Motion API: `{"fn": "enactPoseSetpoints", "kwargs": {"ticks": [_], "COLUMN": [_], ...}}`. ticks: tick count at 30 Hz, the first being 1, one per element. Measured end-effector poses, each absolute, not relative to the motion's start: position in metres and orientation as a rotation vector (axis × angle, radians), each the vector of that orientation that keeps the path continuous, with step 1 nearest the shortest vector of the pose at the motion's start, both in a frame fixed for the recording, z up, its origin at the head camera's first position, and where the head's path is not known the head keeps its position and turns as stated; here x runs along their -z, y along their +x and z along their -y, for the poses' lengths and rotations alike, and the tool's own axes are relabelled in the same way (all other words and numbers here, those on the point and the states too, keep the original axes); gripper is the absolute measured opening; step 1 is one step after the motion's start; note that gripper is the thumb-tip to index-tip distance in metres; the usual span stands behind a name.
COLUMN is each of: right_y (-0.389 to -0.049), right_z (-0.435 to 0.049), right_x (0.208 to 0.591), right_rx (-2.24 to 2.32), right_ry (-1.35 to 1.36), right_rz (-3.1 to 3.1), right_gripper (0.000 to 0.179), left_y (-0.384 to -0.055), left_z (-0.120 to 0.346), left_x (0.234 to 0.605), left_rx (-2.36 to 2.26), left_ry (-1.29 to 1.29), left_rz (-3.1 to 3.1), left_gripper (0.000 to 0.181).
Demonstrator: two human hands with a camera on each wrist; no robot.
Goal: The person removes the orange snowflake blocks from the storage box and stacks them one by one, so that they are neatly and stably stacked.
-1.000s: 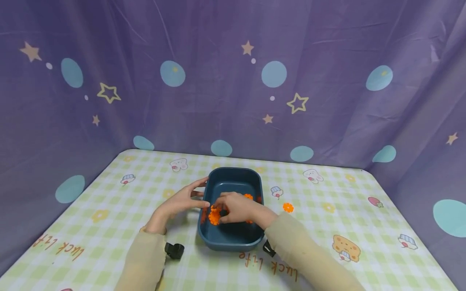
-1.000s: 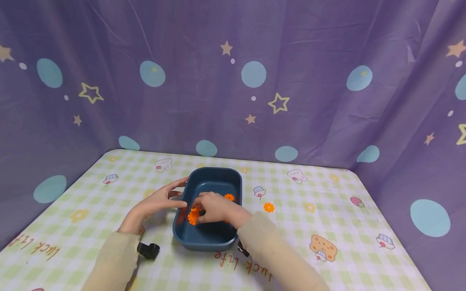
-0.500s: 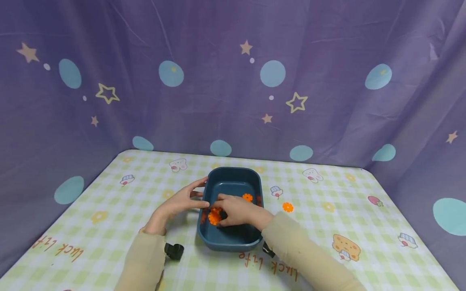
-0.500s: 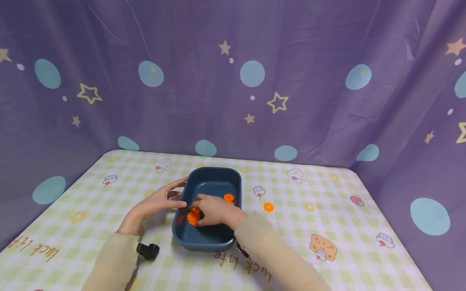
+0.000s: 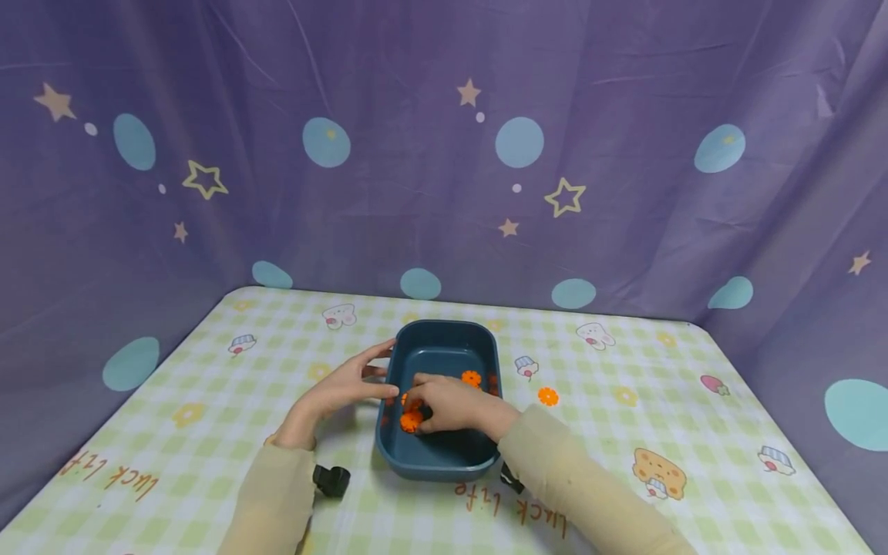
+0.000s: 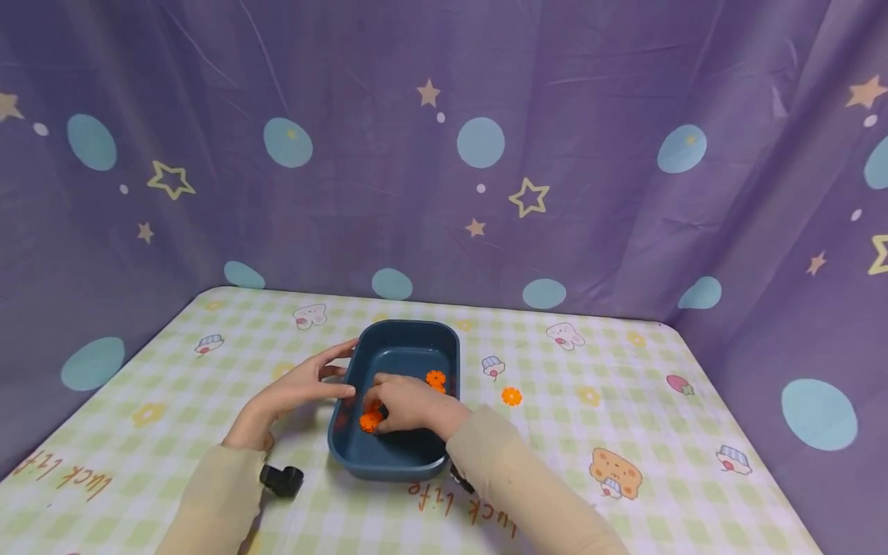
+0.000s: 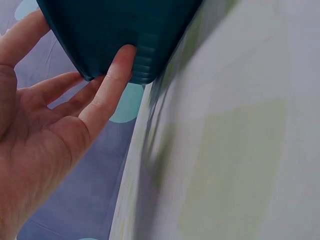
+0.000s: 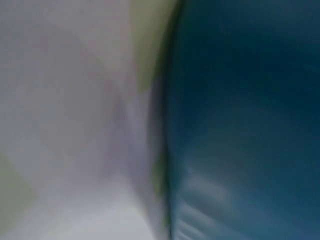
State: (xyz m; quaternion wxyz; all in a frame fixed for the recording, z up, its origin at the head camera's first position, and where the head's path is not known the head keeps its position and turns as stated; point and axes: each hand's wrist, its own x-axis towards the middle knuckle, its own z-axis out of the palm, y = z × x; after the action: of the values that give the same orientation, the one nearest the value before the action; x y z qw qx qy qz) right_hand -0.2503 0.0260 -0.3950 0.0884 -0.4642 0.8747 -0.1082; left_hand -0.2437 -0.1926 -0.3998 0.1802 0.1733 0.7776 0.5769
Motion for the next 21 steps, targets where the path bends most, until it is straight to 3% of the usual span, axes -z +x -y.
{"fn": "enactPoseSetpoints", "kwargs": {"ticks": [21], "right_y": [-0.2507], "right_z": [-0.0286], "right_x": [0.3902], "right_rx": [0.473], "right_ry": [-1.408], "right_rz": [-2.565], "right_gripper": [0.034], "left_y": [-0.2414], "left_z": [0.1926], "left_x": [0.3997], "left_rx": [-1.630], "left_ry": [0.492], "left_rz": [-2.211], "left_gripper": [0.084]}}
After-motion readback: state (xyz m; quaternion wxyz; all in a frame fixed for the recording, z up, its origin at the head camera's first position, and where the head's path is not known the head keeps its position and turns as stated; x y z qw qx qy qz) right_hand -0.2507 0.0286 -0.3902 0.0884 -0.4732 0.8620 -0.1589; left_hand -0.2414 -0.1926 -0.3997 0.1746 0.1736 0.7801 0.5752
